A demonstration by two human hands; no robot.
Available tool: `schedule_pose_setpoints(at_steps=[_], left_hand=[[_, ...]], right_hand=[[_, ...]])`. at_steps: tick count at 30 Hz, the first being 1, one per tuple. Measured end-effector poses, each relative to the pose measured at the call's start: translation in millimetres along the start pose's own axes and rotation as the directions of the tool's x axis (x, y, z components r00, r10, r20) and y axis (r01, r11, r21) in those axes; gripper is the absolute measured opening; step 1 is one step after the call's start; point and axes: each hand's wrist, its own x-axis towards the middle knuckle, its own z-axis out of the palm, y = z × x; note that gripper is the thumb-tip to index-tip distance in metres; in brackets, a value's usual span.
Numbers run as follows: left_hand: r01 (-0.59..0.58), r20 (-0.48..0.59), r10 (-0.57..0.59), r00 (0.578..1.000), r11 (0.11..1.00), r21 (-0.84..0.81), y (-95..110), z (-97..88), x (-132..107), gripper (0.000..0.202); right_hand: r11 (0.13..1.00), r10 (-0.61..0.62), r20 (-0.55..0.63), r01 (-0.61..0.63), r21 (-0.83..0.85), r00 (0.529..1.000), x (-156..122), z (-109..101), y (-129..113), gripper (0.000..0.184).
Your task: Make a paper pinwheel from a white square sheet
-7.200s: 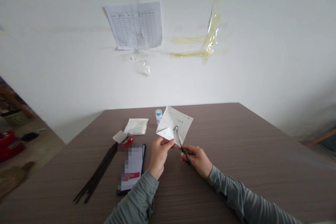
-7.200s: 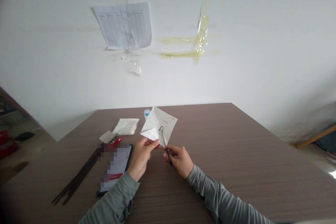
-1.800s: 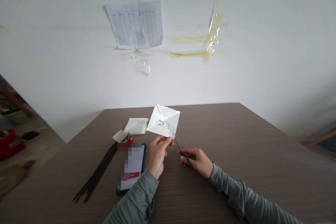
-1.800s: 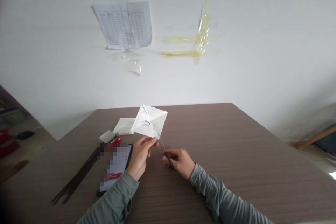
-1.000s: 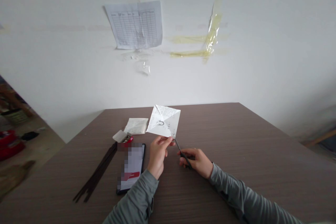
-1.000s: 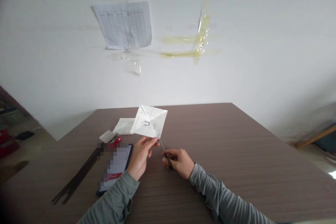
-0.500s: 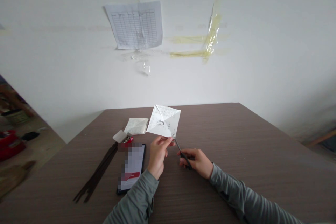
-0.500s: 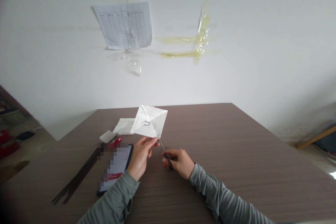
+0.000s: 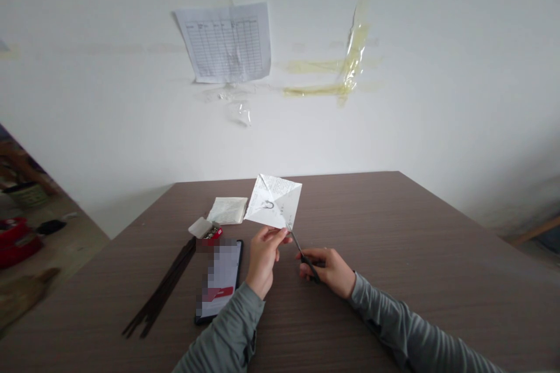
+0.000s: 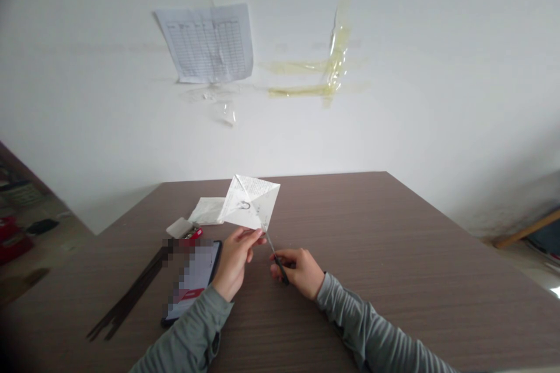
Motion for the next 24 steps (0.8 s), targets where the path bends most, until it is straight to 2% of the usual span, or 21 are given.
schedule_pose_setpoints(at_steps=[5, 14, 24], left_hand=[[0.001, -0.002, -0.001, 1.000, 0.999, 0.032, 1.4, -0.1, -1.0, 0.037], [-0.003, 0.009, 0.003, 1.000, 1.000, 0.006, -2.7, -1.8, 0.9, 0.037], [-0.016, 0.014, 0.016, 1.000, 1.000, 0.000, -3.4, -2.7, 1.4, 0.046]], right_hand=[[1.000, -0.013, 0.002, 0.013, 0.018, 1.000, 1.6, 0.8, 4.5, 0.077], [1.000, 0.020, -0.003, -0.020, -0.013, 1.000, -3.3, -0.1, -8.2, 0.072], [1.000, -0.008, 0.001, 0.008, -0.023, 1.000, -0.9, -0.8, -2.5, 0.069]])
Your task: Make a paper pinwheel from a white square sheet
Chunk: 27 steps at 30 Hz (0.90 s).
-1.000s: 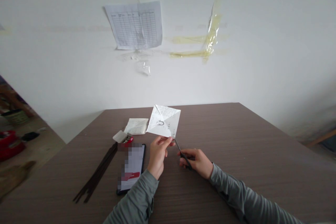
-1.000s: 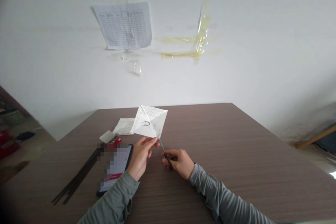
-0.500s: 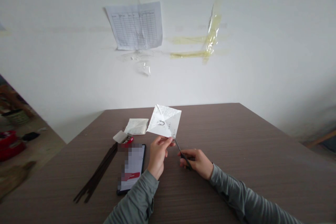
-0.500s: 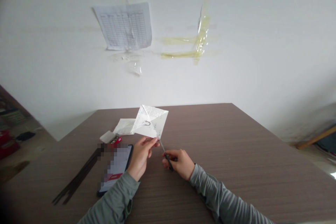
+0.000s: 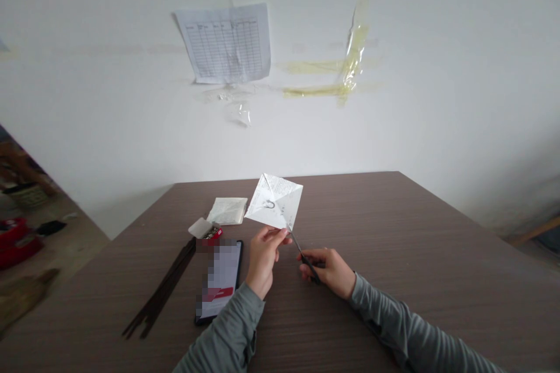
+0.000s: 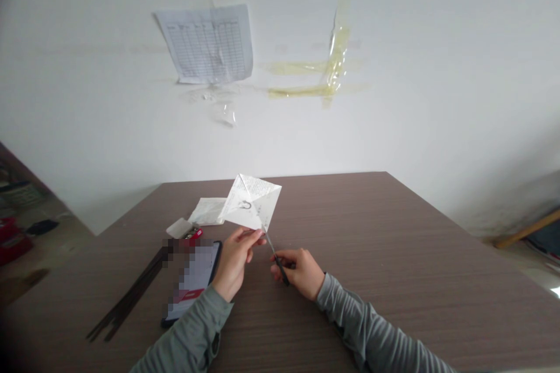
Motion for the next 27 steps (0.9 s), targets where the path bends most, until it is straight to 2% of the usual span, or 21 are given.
schedule_pose_setpoints(at_steps=[6, 12, 20, 27], left_hand=[[-0.003, 0.010, 0.003, 1.000, 1.000, 0.005, -0.7, -0.8, 0.8, 0.045], [0.007, 0.003, -0.007, 1.000, 1.000, -0.001, 0.8, 0.0, 0.4, 0.048], [0.021, -0.021, -0.021, 1.000, 1.000, -0.006, 5.6, 2.5, 0.3, 0.046], [0.029, -0.004, -0.029, 1.000, 1.000, 0.002, 7.5, 2.2, -1.8, 0.045]], right_hand=[[0.999, -0.042, -0.001, 0.042, -0.016, 0.999, 0.2, -0.2, 4.6, 0.067], [0.999, -0.043, 0.020, 0.044, -0.029, 0.999, 4.5, -1.8, 14.3, 0.072], [0.996, -0.088, 0.033, 0.089, -0.022, 0.996, 9.0, -2.4, 25.2, 0.067], [0.995, -0.098, 0.010, 0.098, -0.012, 0.995, 6.3, -0.9, 21.4, 0.062]])
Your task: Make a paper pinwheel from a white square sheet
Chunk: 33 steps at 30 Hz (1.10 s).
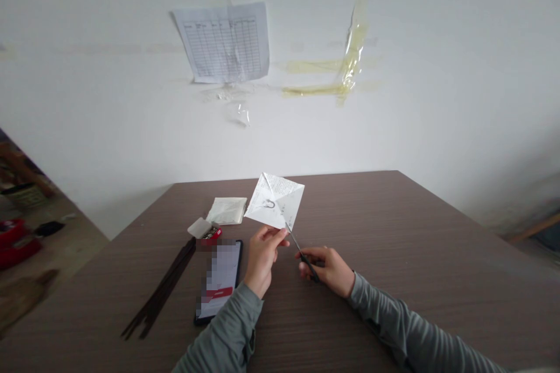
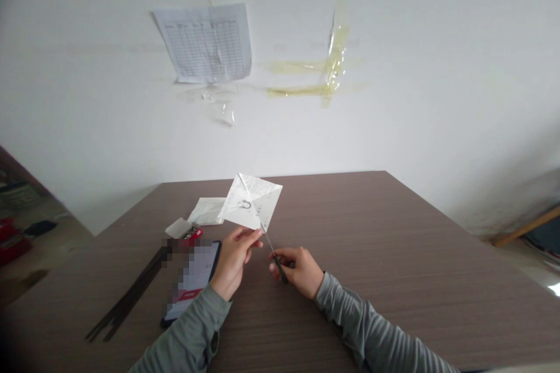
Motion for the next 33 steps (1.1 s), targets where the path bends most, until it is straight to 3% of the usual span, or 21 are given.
schedule_pose_setpoints(at_steps=[25, 33], left_hand=[[0.002, 0.019, -0.003, 1.000, 0.999, 0.038, -2.4, -2.2, 0.6, 0.039], [-0.010, 0.010, 0.010, 1.000, 1.000, 0.021, 0.0, 0.1, -0.5, 0.035]], right_hand=[[1.000, 0.028, 0.000, -0.028, 0.000, 1.000, -0.1, 1.7, -3.2, 0.060], [0.997, -0.009, -0.003, 0.009, -0.074, 1.000, 0.9, -1.7, -5.7, 0.058]])
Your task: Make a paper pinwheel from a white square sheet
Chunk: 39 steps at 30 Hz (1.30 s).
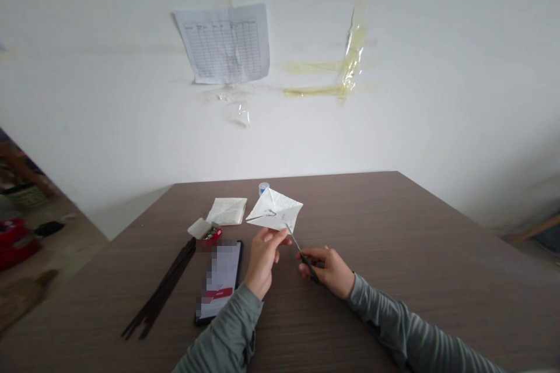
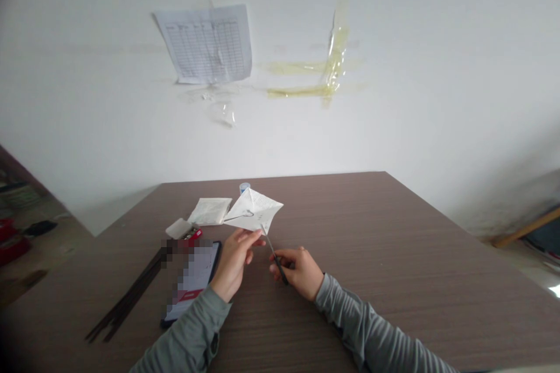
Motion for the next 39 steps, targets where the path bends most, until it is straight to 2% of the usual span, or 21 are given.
schedule_pose_setpoints(at_steps=[4, 11, 17, 22, 26, 31, 35, 39], left_hand=[[-0.014, -0.045, 0.012, 0.999, 0.999, -0.044, -1.1, -0.4, 2.2, 0.040], [-0.042, -0.056, 0.039, 0.998, 0.998, -0.054, -4.0, -2.0, 4.3, 0.044], [-0.020, -0.059, 0.017, 0.998, 0.998, -0.065, -4.7, -2.5, 6.3, 0.045], [0.053, -0.069, -0.055, 0.996, 0.998, -0.032, -8.0, -5.5, 10.5, 0.041], [0.107, -0.100, -0.106, 0.989, 0.994, 0.003, -8.9, -6.0, 11.7, 0.039], [0.062, -0.068, -0.066, 0.996, 0.997, -0.050, -3.7, -3.2, 8.3, 0.038], [-0.006, -0.028, 0.004, 1.000, 0.997, -0.073, -1.0, -1.0, 6.4, 0.045], [-0.028, -0.032, 0.025, 0.999, 0.996, -0.089, -2.5, -0.9, 7.2, 0.055]], right_hand=[[0.998, -0.020, -0.028, 0.019, -0.052, 0.999, 0.6, -0.7, -0.1, 0.051], [0.996, -0.034, -0.039, 0.031, -0.078, 0.999, -0.3, -0.3, 0.6, 0.033], [0.995, -0.042, -0.034, 0.038, -0.091, 0.999, 0.5, -0.3, 4.6, 0.035], [0.997, -0.011, -0.003, 0.011, -0.070, 1.000, 0.7, 1.7, 6.1, 0.054], [0.996, 0.004, 0.007, -0.004, -0.085, 1.000, 1.2, 2.6, 11.4, 0.055], [0.985, -0.020, -0.032, 0.014, -0.170, 0.999, 0.7, -0.6, 16.5, 0.043], [0.961, -0.052, -0.102, 0.021, -0.277, 0.993, 0.1, -2.6, 18.6, 0.031], [0.934, -0.097, -0.110, 0.053, -0.355, 0.989, 0.4, -2.3, 23.2, 0.026]])
